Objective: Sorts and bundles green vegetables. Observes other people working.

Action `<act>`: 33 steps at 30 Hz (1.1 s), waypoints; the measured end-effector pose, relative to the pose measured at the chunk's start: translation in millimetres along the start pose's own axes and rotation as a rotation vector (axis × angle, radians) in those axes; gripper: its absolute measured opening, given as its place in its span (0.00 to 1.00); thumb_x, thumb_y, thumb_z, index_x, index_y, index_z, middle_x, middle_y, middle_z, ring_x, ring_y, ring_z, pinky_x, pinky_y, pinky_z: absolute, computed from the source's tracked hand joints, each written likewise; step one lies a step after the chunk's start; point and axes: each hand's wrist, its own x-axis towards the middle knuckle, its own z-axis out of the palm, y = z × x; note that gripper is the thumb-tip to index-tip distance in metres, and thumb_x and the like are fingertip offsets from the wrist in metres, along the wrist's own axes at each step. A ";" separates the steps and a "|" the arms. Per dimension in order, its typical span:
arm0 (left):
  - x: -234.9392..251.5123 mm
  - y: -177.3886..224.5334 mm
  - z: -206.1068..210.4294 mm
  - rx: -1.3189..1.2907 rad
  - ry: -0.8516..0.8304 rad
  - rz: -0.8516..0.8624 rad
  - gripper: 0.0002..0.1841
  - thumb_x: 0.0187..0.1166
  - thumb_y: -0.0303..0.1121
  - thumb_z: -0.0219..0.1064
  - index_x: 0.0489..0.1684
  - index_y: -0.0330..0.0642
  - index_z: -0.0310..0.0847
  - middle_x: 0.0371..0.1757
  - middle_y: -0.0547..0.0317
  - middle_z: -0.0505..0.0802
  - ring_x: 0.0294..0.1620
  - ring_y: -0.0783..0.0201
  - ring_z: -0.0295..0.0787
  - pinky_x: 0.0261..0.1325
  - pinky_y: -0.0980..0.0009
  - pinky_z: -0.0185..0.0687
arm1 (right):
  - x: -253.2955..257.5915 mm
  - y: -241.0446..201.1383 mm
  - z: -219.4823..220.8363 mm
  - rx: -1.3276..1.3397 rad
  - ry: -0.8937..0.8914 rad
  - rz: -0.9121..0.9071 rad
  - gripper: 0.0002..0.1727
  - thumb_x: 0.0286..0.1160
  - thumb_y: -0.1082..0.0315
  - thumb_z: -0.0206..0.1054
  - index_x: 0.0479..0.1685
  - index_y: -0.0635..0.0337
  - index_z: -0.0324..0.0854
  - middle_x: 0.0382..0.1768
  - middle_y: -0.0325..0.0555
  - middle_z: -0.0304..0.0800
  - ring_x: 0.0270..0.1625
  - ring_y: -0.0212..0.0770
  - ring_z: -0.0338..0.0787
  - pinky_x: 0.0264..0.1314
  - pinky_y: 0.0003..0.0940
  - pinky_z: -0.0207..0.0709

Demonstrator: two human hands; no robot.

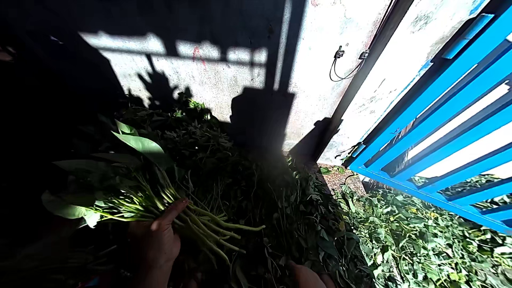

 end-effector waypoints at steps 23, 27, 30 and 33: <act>0.3 13.1 3.6 -0.174 0.117 0.027 0.26 0.61 0.11 0.74 0.62 0.31 0.76 0.47 0.44 0.93 0.44 0.53 0.94 0.50 0.53 0.95 | 73.2 -24.2 11.0 2.203 0.311 0.200 0.16 0.90 0.56 0.47 0.29 0.48 0.65 0.11 0.31 0.59 0.09 0.30 0.62 0.14 0.26 0.67; 8.9 24.2 -4.0 -0.150 0.162 0.005 0.24 0.66 0.14 0.73 0.63 0.32 0.76 0.48 0.47 0.92 0.48 0.56 0.93 0.53 0.56 0.93 | 85.7 18.1 25.8 0.956 0.356 0.046 0.18 0.82 0.58 0.67 0.28 0.62 0.90 0.28 0.49 0.88 0.32 0.43 0.86 0.39 0.44 0.79; -1.8 7.8 1.6 -0.038 0.108 -0.029 0.25 0.59 0.11 0.74 0.59 0.31 0.77 0.44 0.46 0.93 0.41 0.55 0.95 0.45 0.57 0.95 | 108.2 13.1 29.2 0.338 0.258 0.150 0.22 0.72 0.59 0.70 0.65 0.57 0.87 0.70 0.59 0.83 0.74 0.61 0.81 0.73 0.62 0.76; -9.2 -3.4 5.9 0.004 0.047 -0.128 0.28 0.55 0.09 0.75 0.60 0.27 0.76 0.42 0.39 0.93 0.37 0.49 0.96 0.40 0.54 0.96 | 130.0 4.1 41.8 0.083 0.266 0.229 0.25 0.79 0.61 0.62 0.75 0.58 0.79 0.74 0.59 0.81 0.80 0.63 0.76 0.74 0.62 0.74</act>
